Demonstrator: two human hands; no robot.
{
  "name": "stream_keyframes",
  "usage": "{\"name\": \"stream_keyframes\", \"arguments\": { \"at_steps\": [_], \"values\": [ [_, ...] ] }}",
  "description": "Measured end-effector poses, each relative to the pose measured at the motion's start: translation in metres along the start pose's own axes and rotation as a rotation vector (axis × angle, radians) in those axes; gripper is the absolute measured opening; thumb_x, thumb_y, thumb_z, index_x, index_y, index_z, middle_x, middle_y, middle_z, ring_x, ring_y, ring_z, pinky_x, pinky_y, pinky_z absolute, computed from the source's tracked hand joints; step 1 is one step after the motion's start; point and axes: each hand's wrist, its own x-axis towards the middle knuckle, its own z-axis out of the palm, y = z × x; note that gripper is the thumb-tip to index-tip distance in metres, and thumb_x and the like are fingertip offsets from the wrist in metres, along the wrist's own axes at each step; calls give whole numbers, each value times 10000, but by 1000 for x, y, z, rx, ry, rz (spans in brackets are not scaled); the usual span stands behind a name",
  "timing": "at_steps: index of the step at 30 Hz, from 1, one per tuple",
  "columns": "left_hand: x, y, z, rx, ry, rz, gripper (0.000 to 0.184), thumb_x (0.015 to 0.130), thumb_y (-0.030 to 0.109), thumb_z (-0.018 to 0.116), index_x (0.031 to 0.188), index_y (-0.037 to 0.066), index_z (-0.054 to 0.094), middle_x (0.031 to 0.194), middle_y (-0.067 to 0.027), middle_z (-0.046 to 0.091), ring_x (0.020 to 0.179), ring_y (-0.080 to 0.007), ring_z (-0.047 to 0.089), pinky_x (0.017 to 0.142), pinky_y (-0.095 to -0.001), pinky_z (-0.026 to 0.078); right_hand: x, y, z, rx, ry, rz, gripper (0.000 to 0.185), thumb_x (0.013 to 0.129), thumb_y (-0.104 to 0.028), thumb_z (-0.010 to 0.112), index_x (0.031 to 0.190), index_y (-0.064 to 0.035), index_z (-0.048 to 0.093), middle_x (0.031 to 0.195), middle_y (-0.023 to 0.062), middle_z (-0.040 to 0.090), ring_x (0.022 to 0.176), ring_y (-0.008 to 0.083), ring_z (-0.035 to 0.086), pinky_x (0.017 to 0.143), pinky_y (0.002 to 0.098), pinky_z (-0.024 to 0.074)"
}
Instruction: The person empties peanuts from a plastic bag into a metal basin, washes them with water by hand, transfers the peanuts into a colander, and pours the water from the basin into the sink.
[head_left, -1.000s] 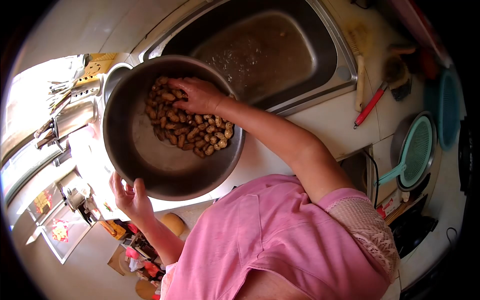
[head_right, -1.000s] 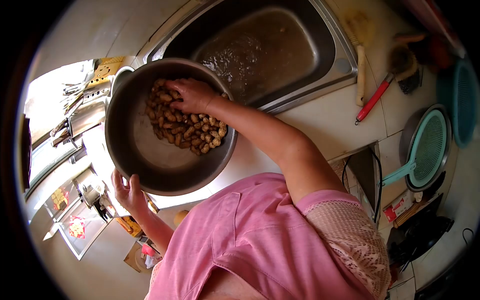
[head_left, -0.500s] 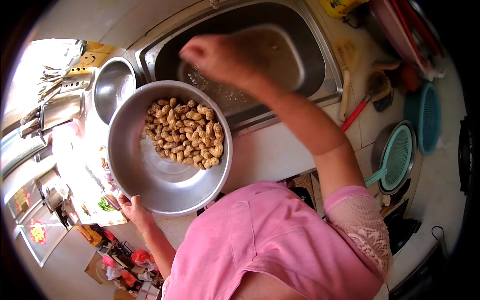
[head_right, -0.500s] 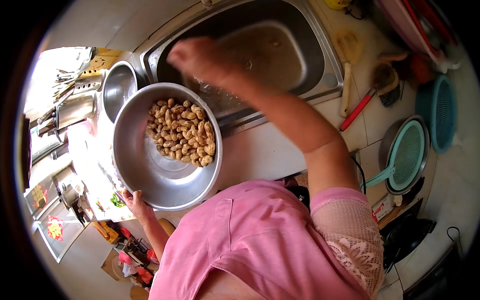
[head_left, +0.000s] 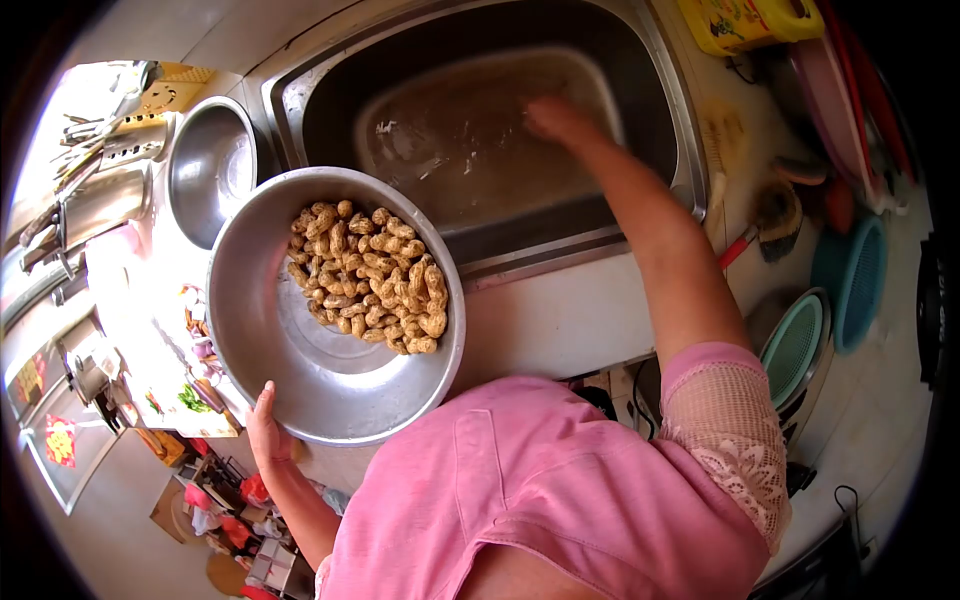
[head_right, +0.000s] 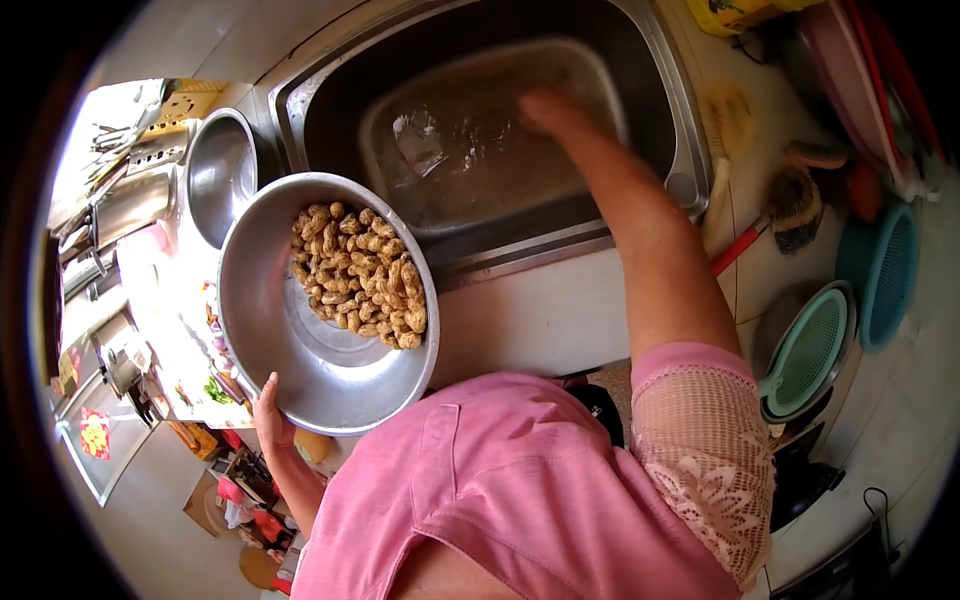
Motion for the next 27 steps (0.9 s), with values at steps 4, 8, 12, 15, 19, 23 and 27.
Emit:
{"name": "stream_keyframes", "arguments": {
  "at_steps": [4,8,12,15,19,23,27],
  "values": [
    [2,0,-5,23,-87,-53,338,751,69,550,1061,-41,474,934,-100,553,822,-207,553,730,-319,456,8,-40,48,-442,-12,-421,192,746,-101,494,905,-34,580,1005,152,529,897,311,542,763,393,470],
    [-1,6,-3,28,-104,-40,339,741,53,540,1060,-41,473,927,-101,552,817,-204,552,730,-317,455,14,-35,81,-553,-6,-416,156,722,-91,505,823,-31,608,988,151,524,886,299,560,751,409,477],
    [1,11,-5,73,-89,-24,283,731,36,524,1003,-36,489,891,-94,552,765,-188,548,688,-302,455,9,-37,79,-581,-27,-380,161,722,-72,493,824,-43,614,948,148,560,834,302,584,716,418,486],
    [2,18,-3,104,-91,-13,229,726,28,516,947,-34,508,854,-84,555,728,-171,544,654,-287,451,5,-35,63,-624,-150,-377,159,722,-81,497,819,-51,621,856,137,601,778,304,599,673,408,493],
    [8,29,17,102,-163,55,192,720,20,510,902,-41,526,807,-75,559,694,-154,542,631,-267,443,-7,-29,10,-289,-128,-212,160,728,-101,534,853,-56,624,784,117,621,736,253,604,651,344,480],
    [14,43,64,87,-223,37,224,715,2,504,926,-73,518,812,-109,566,702,-177,563,646,-276,465,-29,-67,-81,144,254,-174,161,797,-161,554,919,-77,617,807,75,629,691,151,589,628,279,463],
    [29,37,109,27,-394,55,262,714,-9,494,952,-117,503,850,-159,573,750,-217,577,681,-292,477,-98,-164,-128,572,178,-356,244,816,-259,575,951,-59,606,798,49,616,728,114,577,665,265,464]
  ]
}}
